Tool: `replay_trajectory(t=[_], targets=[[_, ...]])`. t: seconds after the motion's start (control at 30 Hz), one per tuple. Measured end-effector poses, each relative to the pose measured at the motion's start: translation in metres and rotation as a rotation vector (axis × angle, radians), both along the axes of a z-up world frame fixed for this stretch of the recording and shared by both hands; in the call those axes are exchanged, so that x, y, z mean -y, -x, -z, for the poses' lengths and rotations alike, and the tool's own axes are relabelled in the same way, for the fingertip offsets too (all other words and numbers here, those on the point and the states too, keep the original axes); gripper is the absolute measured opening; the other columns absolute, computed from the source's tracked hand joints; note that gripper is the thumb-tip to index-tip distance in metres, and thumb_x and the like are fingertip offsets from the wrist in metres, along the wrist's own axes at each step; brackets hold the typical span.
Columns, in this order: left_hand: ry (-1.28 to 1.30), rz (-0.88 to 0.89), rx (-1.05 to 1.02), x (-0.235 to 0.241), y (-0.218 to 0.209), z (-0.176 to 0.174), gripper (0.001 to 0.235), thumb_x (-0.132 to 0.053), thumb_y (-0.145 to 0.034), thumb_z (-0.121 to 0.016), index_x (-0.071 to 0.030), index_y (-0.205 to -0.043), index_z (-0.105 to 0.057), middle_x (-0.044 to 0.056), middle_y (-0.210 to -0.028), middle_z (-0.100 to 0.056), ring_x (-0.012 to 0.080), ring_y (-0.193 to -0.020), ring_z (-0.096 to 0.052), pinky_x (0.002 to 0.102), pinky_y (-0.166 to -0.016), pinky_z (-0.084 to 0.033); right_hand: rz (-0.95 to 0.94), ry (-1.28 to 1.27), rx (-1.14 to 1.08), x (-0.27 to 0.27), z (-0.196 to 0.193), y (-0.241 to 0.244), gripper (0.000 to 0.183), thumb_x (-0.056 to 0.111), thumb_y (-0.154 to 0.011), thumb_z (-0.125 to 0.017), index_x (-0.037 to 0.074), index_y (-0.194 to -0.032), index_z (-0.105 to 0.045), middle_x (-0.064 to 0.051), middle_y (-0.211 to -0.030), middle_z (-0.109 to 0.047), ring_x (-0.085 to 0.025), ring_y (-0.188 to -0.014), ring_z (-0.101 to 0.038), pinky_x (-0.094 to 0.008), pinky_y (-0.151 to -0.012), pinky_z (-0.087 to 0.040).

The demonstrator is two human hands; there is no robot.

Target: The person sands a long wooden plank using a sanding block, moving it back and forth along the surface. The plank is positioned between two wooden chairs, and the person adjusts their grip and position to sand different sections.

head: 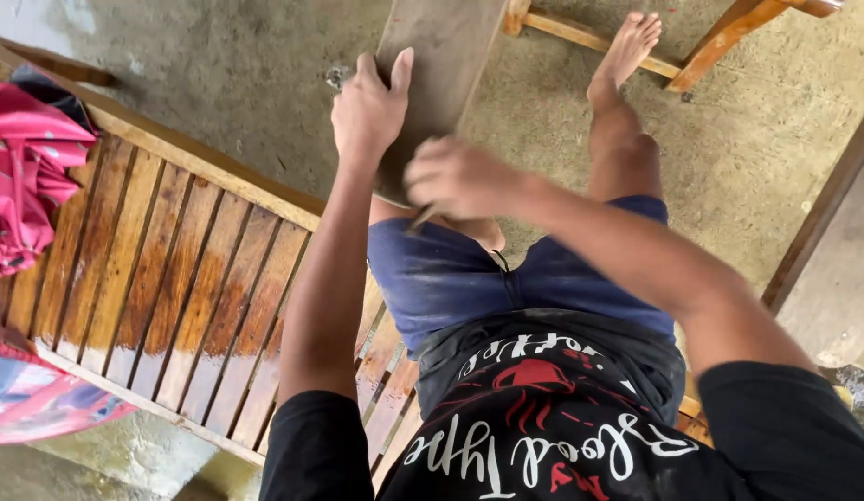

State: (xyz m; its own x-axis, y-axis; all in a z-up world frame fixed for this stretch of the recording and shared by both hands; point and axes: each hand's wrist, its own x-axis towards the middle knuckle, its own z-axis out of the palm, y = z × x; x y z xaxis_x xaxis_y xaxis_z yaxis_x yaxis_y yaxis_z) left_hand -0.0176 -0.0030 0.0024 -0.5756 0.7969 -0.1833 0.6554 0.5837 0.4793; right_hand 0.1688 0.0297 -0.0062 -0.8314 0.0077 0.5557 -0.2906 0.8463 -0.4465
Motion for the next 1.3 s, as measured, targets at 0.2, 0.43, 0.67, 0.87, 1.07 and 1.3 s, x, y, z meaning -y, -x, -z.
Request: replay_trajectory(t=[0.2, 0.43, 0.67, 0.87, 1.07, 1.3], targets=[[0.034, -0.038, 0.031, -0.003, -0.003, -0.003, 0.067, -0.072, -0.092, -0.032, -0.007, -0.098, -0.052, 0.023, -0.096, -0.070, 0.0530, -0.088, -0.063, 0.059, -0.074, -0.046, -0.127, 0.039, 0.035, -0.006, -0.003, -0.005, 0.014, 0.003, -0.095, -0.061, 0.007, -0.081, -0.063, -0.007, -0.099, -0.060, -0.030, -0.090, -0.053, -0.041, -0.082, -0.049], [0.101, -0.150, 0.094, 0.016, -0.011, -0.066, 0.080, -0.071, -0.082, -0.025, -0.009, -0.116, -0.062, 0.022, -0.108, -0.073, 0.0426, -0.106, -0.068, 0.052, -0.090, -0.050, -0.183, 0.022, 0.204, 0.021, -0.014, 0.031, 0.023, 0.031, -0.087, -0.068, 0.011, -0.077, -0.064, -0.007, -0.083, -0.062, -0.029, -0.081, -0.058, -0.042, -0.076, -0.045], [0.035, -0.116, 0.194, 0.008, -0.004, -0.027, 0.086, -0.071, -0.077, -0.019, -0.005, -0.115, -0.058, 0.021, -0.111, -0.073, 0.0462, -0.105, -0.066, 0.057, -0.086, -0.050, -0.058, 0.101, 0.445, 0.025, -0.014, 0.040, 0.029, 0.035, -0.082, -0.078, 0.008, -0.075, -0.068, -0.002, -0.085, -0.068, -0.021, -0.078, -0.063, -0.040, -0.070, -0.051], [0.113, -0.052, 0.113, 0.007, -0.003, -0.026, 0.083, -0.070, -0.082, -0.016, -0.006, -0.116, -0.057, 0.022, -0.117, -0.072, 0.0430, -0.116, -0.068, 0.053, -0.100, -0.054, 0.013, 0.030, 0.292, 0.036, -0.012, 0.045, 0.037, 0.043, -0.079, -0.077, 0.010, -0.071, -0.061, -0.009, -0.075, -0.061, -0.033, -0.081, -0.068, -0.040, -0.071, -0.055], [0.116, -0.067, 0.093, 0.004, -0.002, -0.015, 0.079, -0.070, -0.083, -0.019, -0.008, -0.114, -0.057, 0.020, -0.110, -0.072, 0.0427, -0.109, -0.071, 0.051, -0.093, -0.057, 0.103, 0.017, 0.378, 0.007, 0.021, 0.016, 0.036, 0.049, -0.073, -0.080, 0.016, -0.076, -0.064, 0.001, -0.082, -0.062, -0.024, -0.085, -0.069, -0.037, -0.078, -0.056], [0.081, -0.058, 0.089, 0.005, 0.002, -0.020, 0.081, -0.071, -0.083, -0.021, -0.006, -0.114, -0.058, 0.022, -0.110, -0.072, 0.0440, -0.108, -0.071, 0.052, -0.093, -0.056, 0.021, -0.078, 0.263, -0.001, 0.051, 0.009, 0.025, 0.035, -0.076, -0.079, 0.015, -0.082, -0.064, -0.003, -0.093, -0.061, -0.027, -0.098, -0.067, -0.038, -0.087, -0.055]])
